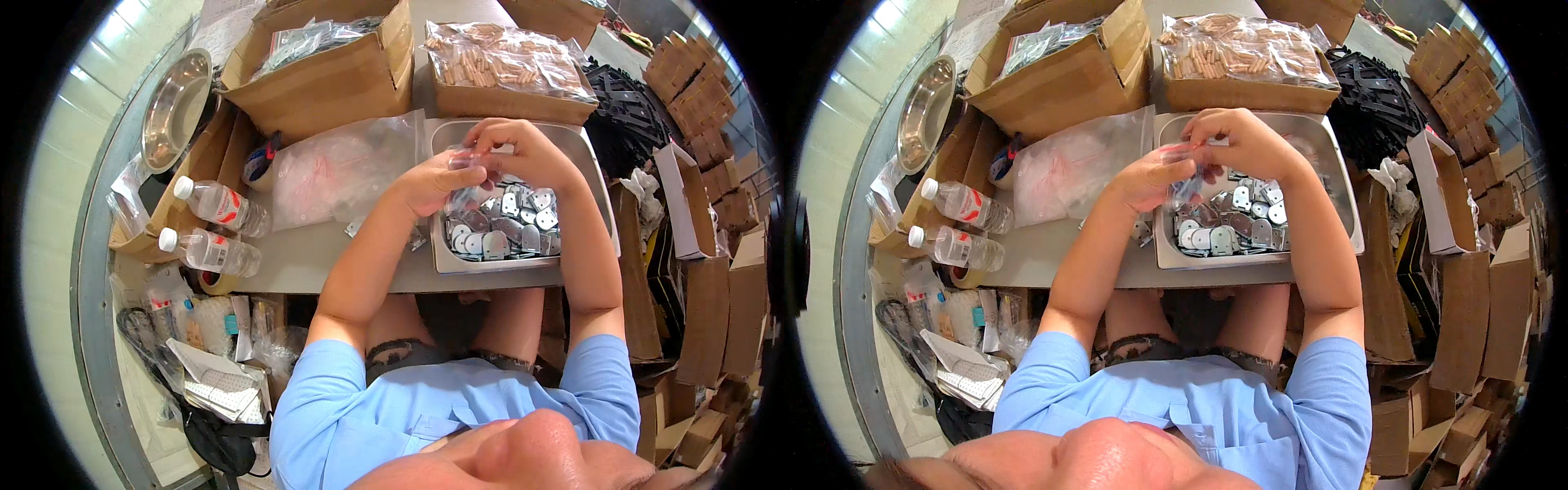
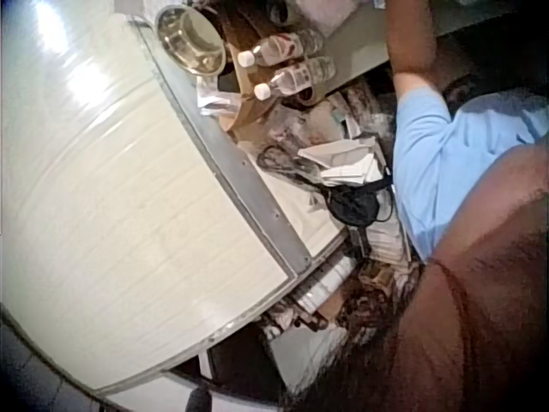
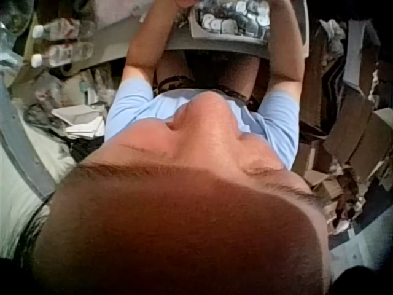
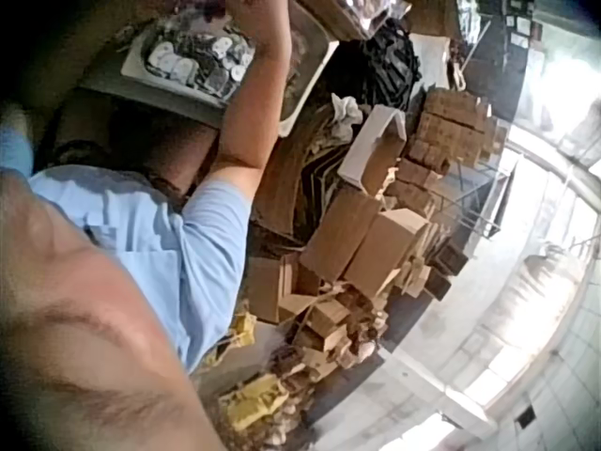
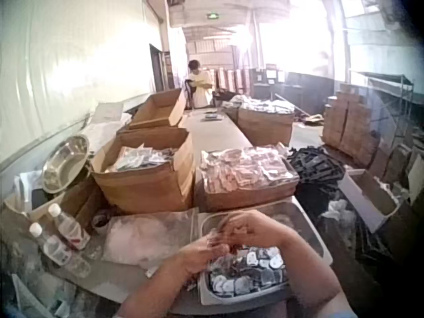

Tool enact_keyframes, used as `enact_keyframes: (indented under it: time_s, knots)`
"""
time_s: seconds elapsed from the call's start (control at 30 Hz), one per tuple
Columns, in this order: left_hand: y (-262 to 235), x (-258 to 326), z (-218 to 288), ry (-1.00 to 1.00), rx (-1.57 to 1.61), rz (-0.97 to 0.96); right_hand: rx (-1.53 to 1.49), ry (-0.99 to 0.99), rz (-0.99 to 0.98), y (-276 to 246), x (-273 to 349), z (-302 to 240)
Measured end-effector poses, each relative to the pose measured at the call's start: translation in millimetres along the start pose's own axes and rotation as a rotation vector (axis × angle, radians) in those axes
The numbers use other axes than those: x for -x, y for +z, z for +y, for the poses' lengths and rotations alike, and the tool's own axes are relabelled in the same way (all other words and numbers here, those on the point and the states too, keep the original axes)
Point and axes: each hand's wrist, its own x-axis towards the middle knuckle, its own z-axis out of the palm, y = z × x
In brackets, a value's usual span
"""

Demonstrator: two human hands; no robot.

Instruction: The person places small metal components into plastic bags, sealing each bag by hand and setting it aside into a tray.

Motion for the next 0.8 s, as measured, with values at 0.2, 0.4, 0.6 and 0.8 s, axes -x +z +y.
enact_keyframes:
  time_s: [0.2,0.4,0.6,0.8]
  knots:
    - [-16,-11,-3,0.284,-0.292,0.378,-0.01,0.124,0.283,0,-1,3]
    - [-12,-14,-5,0.398,-0.19,0.561,-0.006,0.199,0.331,0,-3,5]
    - [0,-11,-4,0.502,-0.558,0.657,0.024,0.18,0.245,4,-5,1]
    - [16,-7,0,0.449,-0.701,0.674,0.072,0.097,0.148,9,-4,4]
